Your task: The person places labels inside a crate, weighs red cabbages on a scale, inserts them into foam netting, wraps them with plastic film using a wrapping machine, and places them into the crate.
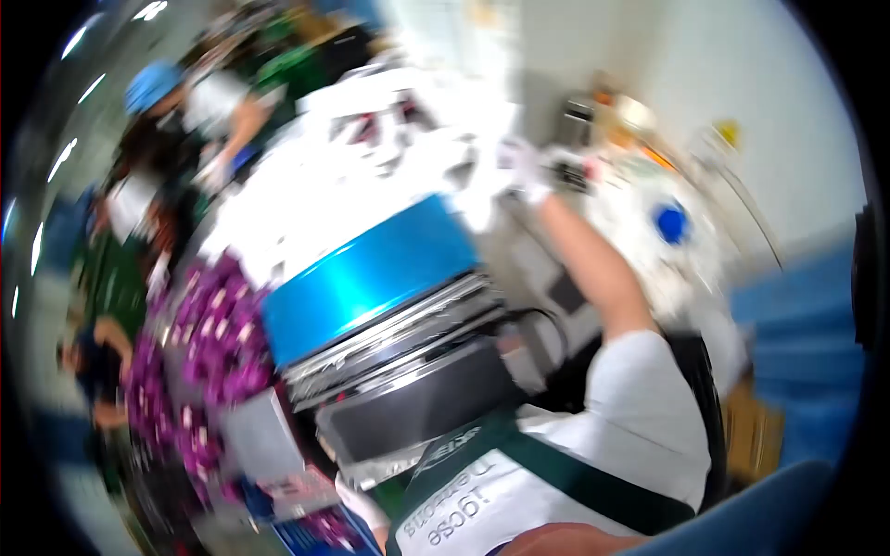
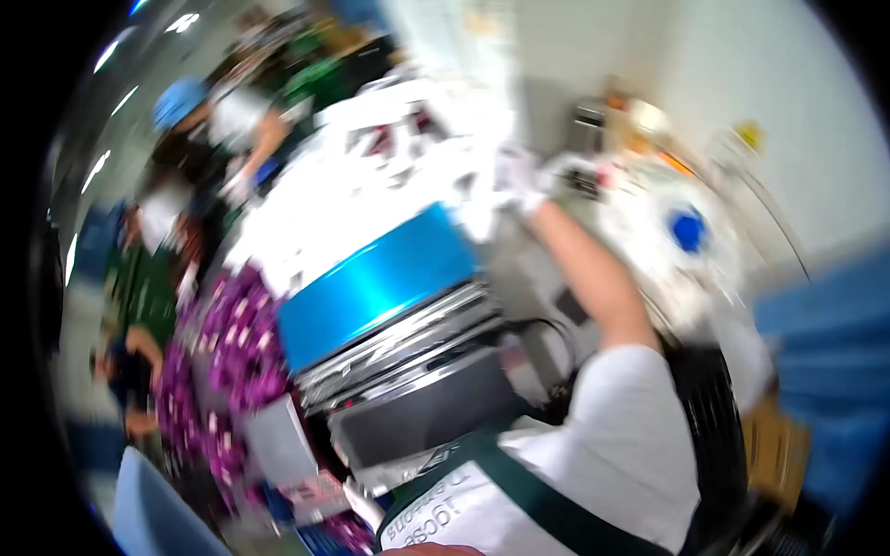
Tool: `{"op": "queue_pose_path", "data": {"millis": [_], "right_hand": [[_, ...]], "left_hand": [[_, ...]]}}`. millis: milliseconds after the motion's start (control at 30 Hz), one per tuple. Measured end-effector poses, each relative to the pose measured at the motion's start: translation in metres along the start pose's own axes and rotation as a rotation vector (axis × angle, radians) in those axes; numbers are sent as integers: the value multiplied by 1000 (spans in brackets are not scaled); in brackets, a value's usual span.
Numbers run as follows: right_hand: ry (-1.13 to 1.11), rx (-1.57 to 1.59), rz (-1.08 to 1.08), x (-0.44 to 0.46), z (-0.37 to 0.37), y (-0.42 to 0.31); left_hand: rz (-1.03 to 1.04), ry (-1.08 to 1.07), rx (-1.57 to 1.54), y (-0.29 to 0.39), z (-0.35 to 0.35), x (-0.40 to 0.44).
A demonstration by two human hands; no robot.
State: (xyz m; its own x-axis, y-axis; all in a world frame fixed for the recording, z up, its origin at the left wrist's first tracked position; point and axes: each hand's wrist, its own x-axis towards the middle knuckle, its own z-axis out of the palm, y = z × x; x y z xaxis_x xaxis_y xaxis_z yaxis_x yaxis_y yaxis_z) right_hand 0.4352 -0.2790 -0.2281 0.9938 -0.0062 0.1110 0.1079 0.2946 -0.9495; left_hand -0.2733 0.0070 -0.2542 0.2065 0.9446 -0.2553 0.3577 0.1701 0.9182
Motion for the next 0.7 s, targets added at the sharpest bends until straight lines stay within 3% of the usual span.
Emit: {"op": "queue_pose_path", "data": {"millis": [33, 100, 133, 200, 267, 300, 400, 467, 567, 600, 700], "right_hand": [[-63, -212, -27, -19, -8, -31], [53, 98, 206, -66, -23, -73], [199, 294, 202, -82, -30, -79], [230, 446, 320, -93, -71, -43], [275, 486, 452, -123, -104, -30], [287, 514, 513, -137, -112, -28], [46, 604, 430, -204, -95, -83], [27, 602, 622, -243, -65, -116], [-299, 382, 504, -300, -11, -122], [-411, 230, 475, -315, 5, -133], [-547, 282, 371, -348, 59, -123]], "left_hand": [[18, -11, 45, 8, 6, 3], [92, 10, 141, 19, 8, 4], [132, 8, 194, 21, 7, 10], [138, 75, 127, 30, 5, 21], [248, 90, 233, 61, 14, 10], [334, 130, 104, 78, 29, -5], [439, 68, 91, 100, 50, -3], [355, -130, -36, 146, 93, -45], [445, -571, -109, 156, 131, -63], [355, -779, -194, 166, 150, -71], [130, -995, -114, 190, 175, -91]]}}
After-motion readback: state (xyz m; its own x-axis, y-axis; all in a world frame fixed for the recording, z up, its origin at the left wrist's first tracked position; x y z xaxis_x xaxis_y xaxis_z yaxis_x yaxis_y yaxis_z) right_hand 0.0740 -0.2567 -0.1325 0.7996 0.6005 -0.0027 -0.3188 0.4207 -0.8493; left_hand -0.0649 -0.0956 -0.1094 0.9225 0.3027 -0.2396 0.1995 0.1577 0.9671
